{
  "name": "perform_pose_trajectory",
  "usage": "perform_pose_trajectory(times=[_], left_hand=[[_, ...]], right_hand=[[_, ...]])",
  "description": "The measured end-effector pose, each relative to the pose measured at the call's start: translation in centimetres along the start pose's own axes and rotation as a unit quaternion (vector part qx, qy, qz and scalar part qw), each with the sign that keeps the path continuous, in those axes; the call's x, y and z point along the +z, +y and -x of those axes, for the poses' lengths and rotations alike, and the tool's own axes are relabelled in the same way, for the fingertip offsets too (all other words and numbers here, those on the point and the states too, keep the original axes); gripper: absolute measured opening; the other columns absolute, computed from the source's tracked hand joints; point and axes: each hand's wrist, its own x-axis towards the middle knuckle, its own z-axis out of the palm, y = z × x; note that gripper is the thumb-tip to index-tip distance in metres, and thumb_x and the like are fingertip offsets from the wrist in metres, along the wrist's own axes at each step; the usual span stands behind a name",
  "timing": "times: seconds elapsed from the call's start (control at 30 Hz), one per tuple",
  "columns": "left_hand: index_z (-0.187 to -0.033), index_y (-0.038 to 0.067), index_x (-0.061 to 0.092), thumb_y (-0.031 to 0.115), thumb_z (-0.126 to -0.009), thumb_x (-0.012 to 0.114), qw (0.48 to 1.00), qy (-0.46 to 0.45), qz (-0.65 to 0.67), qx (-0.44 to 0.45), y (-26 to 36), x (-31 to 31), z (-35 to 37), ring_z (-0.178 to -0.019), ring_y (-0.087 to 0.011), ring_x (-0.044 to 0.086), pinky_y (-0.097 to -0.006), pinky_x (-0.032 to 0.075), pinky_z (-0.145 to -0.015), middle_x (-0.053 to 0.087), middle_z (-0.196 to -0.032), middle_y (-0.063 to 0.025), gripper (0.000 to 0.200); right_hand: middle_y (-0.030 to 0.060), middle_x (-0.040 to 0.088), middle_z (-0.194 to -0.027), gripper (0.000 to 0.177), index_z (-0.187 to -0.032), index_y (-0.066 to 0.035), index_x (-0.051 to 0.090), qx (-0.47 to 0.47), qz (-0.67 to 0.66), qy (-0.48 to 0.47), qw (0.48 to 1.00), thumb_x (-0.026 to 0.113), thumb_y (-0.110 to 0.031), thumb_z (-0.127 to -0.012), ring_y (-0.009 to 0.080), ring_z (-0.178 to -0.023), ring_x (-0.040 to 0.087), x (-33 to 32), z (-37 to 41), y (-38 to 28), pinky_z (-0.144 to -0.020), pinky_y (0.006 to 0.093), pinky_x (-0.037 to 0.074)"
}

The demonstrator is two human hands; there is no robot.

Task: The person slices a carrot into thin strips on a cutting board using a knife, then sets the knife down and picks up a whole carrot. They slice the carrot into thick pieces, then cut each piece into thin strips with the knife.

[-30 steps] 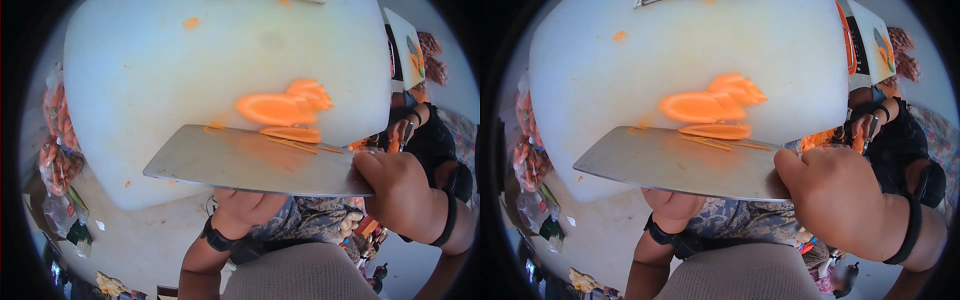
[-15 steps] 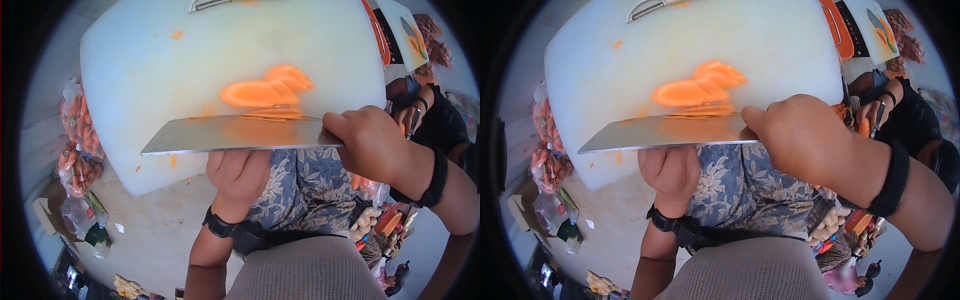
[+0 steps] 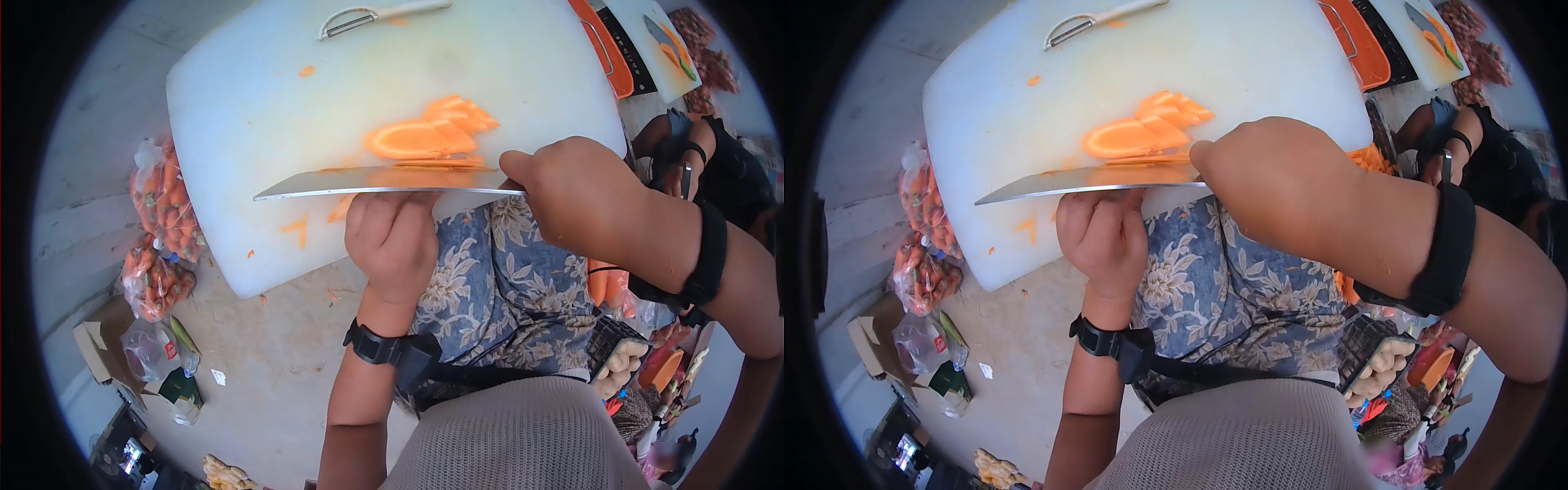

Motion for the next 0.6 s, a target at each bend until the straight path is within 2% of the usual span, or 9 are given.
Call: perform_pose_trajectory(times=[0.17,0.27,0.37,0.43,0.5,0.6], left_hand=[[-0.075,0.004,0.066,-0.004,-0.066,0.073,1.000,-0.008,0.008,-0.012,0.1,0.1,0.2,-0.079,-0.0283,0.057,-0.0368,0.045,-0.071,0.062,-0.087,-0.0084,0.014],[-0.078,0.004,0.067,-0.005,-0.067,0.071,1.000,-0.009,0.013,-0.017,0.1,0.1,0.5,-0.080,-0.0291,0.057,-0.0375,0.045,-0.071,0.063,-0.089,-0.0092,0.014],[-0.081,0.003,0.069,-0.006,-0.068,0.069,1.000,-0.002,-0.005,-0.005,-0.2,0.0,0.8,-0.081,-0.0302,0.058,-0.0378,0.045,-0.072,0.065,-0.091,-0.0102,0.015],[-0.081,0.003,0.069,-0.007,-0.068,0.068,1.000,0.010,-0.026,0.004,-0.2,0.1,0.6,-0.082,-0.0308,0.059,-0.0377,0.046,-0.072,0.065,-0.092,-0.0108,0.016],[-0.084,0.001,0.072,-0.005,-0.067,0.071,0.999,0.020,-0.026,0.006,-0.1,0.0,0.1,-0.081,-0.0278,0.065,-0.0357,0.052,-0.077,0.068,-0.089,-0.0096,0.018],[-0.085,0.002,0.070,-0.007,-0.072,0.068,1.000,-0.008,0.016,-0.017,-0.2,-0.3,0.6,-0.087,-0.0296,0.061,-0.0371,0.048,-0.080,0.065,-0.090,-0.0098,0.016]], right_hand=[[0.0159,0.066,-0.077,0.017,-0.091,-0.002,0.060,0.009,-0.002,-0.025,1.000,0.063,-0.001,-0.074,0.0352,-0.077,0.067,-0.5,-0.1,-0.2,-0.067,0.0432,0.053],[0.0153,0.066,-0.074,0.015,-0.090,-0.003,0.059,0.013,-0.011,-0.040,0.999,0.063,-0.003,-0.075,0.0342,-0.072,0.067,-0.2,0.0,0.3,-0.063,0.0425,0.053],[0.0145,0.065,-0.069,0.014,-0.088,-0.004,0.056,-0.028,0.014,-0.009,0.999,0.063,-0.005,-0.077,0.0334,-0.066,0.066,1.0,0.1,0.9,-0.060,0.0421,0.053],[0.0135,0.064,-0.066,0.013,-0.087,-0.004,0.054,-0.059,0.024,0.064,0.996,0.063,-0.007,-0.077,0.0330,-0.063,0.065,1.6,-0.4,1.1,-0.057,0.0423,0.052],[0.0140,0.064,-0.067,0.015,-0.089,-0.004,0.055,-0.055,0.020,0.052,0.997,0.064,-0.006,-0.077,0.0334,-0.064,0.066,1.7,-0.6,1.2,-0.059,0.0423,0.052],[0.0153,0.065,-0.070,0.018,-0.091,-0.003,0.057,-0.037,0.001,0.032,0.999,0.065,-0.005,-0.075,0.0346,-0.069,0.066,1.6,-0.7,1.1,-0.062,0.0423,0.053]])
